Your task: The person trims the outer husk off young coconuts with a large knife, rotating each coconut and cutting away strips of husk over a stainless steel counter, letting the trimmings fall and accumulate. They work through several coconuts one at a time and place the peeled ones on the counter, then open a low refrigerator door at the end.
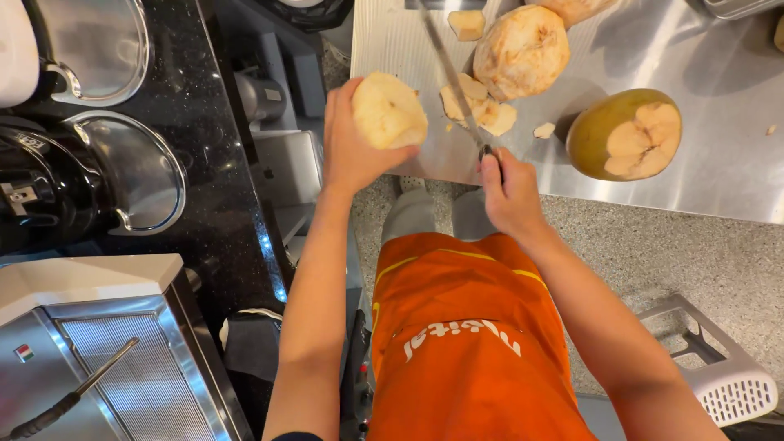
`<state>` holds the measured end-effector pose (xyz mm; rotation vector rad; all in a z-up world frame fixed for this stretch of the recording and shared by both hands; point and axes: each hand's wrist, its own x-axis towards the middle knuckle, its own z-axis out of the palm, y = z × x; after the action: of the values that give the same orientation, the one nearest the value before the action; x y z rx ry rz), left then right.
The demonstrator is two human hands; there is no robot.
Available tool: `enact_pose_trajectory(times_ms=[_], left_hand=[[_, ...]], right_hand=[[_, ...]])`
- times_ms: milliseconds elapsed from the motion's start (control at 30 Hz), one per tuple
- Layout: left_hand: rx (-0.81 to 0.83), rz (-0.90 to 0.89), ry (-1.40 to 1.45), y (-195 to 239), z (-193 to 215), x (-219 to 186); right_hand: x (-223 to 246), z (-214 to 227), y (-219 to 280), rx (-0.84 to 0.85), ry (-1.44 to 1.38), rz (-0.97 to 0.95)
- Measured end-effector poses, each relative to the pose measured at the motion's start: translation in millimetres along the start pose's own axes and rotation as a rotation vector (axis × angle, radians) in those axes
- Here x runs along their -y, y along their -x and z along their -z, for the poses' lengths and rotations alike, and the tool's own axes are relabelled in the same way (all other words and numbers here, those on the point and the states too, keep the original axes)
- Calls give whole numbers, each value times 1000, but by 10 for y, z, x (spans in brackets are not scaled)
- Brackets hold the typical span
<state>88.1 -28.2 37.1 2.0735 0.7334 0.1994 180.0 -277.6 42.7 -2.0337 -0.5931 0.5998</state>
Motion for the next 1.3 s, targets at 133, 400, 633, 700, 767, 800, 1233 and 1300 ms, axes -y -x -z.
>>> enact_pose_trajectory(times_ms=[133,400,633,700,767,800,1233,1300], left_hand=[[-5,18,326,114,-131,213],[106,138,749,116,-295,170],[78,111,670,81,-303,77],[43,107,636,101,-358,102],[24,112,594,215,-378,101],[5,99,559,208,-409,93],[-90,76,543,320,-532,103],[-99,74,440,373,-502,74]], right_hand=[[12,-71,89,37,166,166],[245,-40,-108,156,442,296],[445,58,-384,305,686,208],[445,63,-406,291,771,292],[489,35,-477,343,790,265],[506,43,-558,380,818,241],[40,331,-421,174,706,83],[186,288,-417,144,700,30]])
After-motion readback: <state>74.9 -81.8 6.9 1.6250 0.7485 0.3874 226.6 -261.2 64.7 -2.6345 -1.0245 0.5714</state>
